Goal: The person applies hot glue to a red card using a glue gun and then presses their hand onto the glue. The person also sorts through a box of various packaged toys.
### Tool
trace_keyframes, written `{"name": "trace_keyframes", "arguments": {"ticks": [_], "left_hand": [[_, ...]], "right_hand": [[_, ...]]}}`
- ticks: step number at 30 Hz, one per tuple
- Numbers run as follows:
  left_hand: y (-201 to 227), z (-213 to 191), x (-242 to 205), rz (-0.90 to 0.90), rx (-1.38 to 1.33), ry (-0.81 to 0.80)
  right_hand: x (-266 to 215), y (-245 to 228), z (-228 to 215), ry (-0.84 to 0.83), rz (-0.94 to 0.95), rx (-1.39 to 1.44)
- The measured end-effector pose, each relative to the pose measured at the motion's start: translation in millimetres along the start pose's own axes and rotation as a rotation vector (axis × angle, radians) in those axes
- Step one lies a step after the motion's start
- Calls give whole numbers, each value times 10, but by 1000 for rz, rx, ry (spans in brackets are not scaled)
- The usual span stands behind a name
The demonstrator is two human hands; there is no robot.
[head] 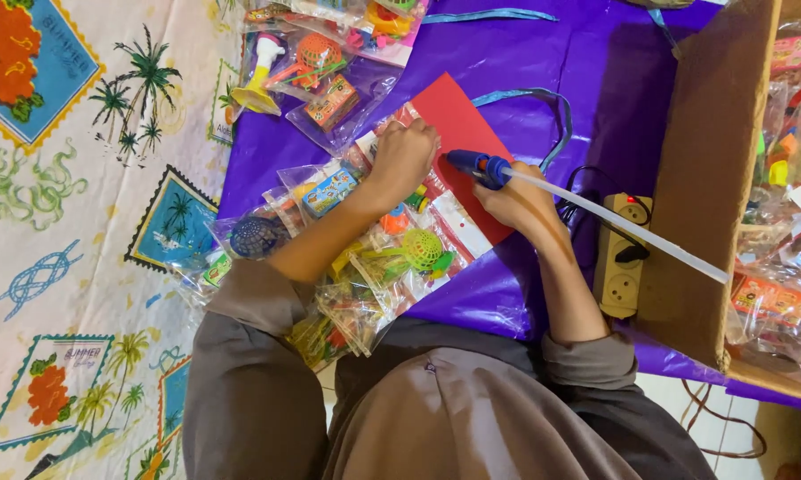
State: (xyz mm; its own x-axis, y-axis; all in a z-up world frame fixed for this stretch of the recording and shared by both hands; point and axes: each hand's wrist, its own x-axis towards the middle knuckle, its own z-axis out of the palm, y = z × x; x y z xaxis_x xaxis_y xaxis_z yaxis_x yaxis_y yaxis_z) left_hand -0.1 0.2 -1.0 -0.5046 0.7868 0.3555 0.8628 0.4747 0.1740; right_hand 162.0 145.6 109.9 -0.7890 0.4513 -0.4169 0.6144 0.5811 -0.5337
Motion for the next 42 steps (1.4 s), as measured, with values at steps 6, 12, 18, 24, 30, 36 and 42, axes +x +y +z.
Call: {"name": "trace_keyframes", "arguments": {"ticks": [6,12,18,24,30,36,42], "left_hand": [[-13,49,-5,2,16,9],[0,51,-10,-13,-4,12],[-26,70,-21,-2,-16,11],[-44,111,-19,12,-8,9],[-23,-62,-6,17,-52,-21],[-76,-17,-15,-12,-125,-138],[-77,-38,-22,-75,-144,-215]], "right_hand": [[1,-126,-91,8,-41,-35],[34,-151,-98,-7,-52,-52],[10,-200,-115,-16,-27,-108],[9,-273,-148,-45,-13,-146],[-2,-403,-225,-86,-24,-248],[273,-557,-297,-99,-108,-463],[290,-653,-458,-176,-88,-511]]}}
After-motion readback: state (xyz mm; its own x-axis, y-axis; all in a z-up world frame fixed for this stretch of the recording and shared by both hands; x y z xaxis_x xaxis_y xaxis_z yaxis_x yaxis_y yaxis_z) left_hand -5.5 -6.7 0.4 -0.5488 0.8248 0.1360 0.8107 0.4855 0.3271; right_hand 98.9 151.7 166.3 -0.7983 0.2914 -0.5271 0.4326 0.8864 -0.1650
